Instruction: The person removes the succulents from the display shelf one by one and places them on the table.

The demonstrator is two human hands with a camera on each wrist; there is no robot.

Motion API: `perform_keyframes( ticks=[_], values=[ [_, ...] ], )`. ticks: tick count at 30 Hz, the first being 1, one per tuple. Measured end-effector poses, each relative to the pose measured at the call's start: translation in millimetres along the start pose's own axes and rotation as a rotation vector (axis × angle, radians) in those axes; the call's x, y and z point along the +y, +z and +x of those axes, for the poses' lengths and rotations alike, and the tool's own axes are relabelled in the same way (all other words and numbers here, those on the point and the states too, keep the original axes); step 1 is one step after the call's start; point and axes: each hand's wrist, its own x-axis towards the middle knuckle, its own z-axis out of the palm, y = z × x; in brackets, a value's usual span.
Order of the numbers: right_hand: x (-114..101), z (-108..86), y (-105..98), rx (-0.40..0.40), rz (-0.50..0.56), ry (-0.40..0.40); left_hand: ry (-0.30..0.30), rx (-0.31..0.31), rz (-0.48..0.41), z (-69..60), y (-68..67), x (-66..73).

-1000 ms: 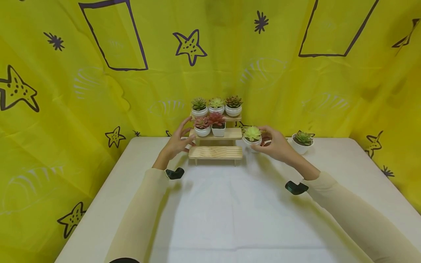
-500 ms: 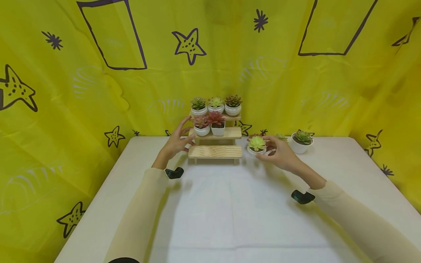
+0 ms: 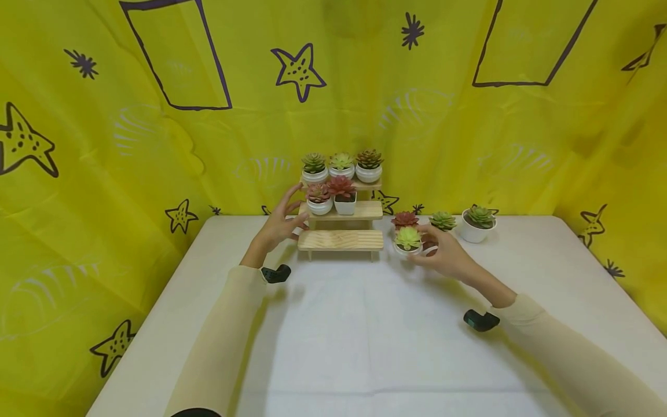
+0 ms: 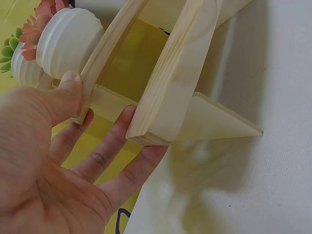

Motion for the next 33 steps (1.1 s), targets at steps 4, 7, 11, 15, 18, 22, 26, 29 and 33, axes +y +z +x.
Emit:
perform_keyframes(
  ticks=[4, 7, 11, 15, 18, 22, 26, 29, 33],
  values=[
    [6, -1.0, 4, -0.005, -0.001, 0.011, -0.005, -0.001, 0.003, -0.4, 0.0, 0.7],
    [10, -1.5, 7, -0.008, -0.004, 0.014, -0.006, -0.001, 0.001, -0.8, 0.2, 1.4],
    [15, -2.1, 10, -0.012, -0.026, 0.004, -0.006, -0.001, -0.007, -1.0, 0.0, 1.4],
    [16, -2.7, 11, -0.022, -0.043, 0.006, -0.010, 0.000, -0.005, -1.4, 0.0, 1.8],
    [15, -3.1, 12, -0.030, -0.056, 0.015, -0.014, 0.002, 0.003, -1.6, 0.2, 2.5],
    [16, -3.2, 12, -0.036, -0.079, 0.019, -0.012, 0.003, 0.011, -1.1, 0.4, 2.4],
    [18, -3.6, 12, -0.043, -0.095, 0.025, -0.008, 0.001, 0.017, -0.3, -0.2, 1.1],
    [18, -4.2, 11, -0.049, -0.095, 0.023, -0.008, 0.001, 0.016, -0.1, -0.5, 0.5],
    [19, -4.4, 12, -0.057, -0.084, 0.020, -0.008, 0.001, 0.016, -0.3, -0.1, 0.7]
  ],
)
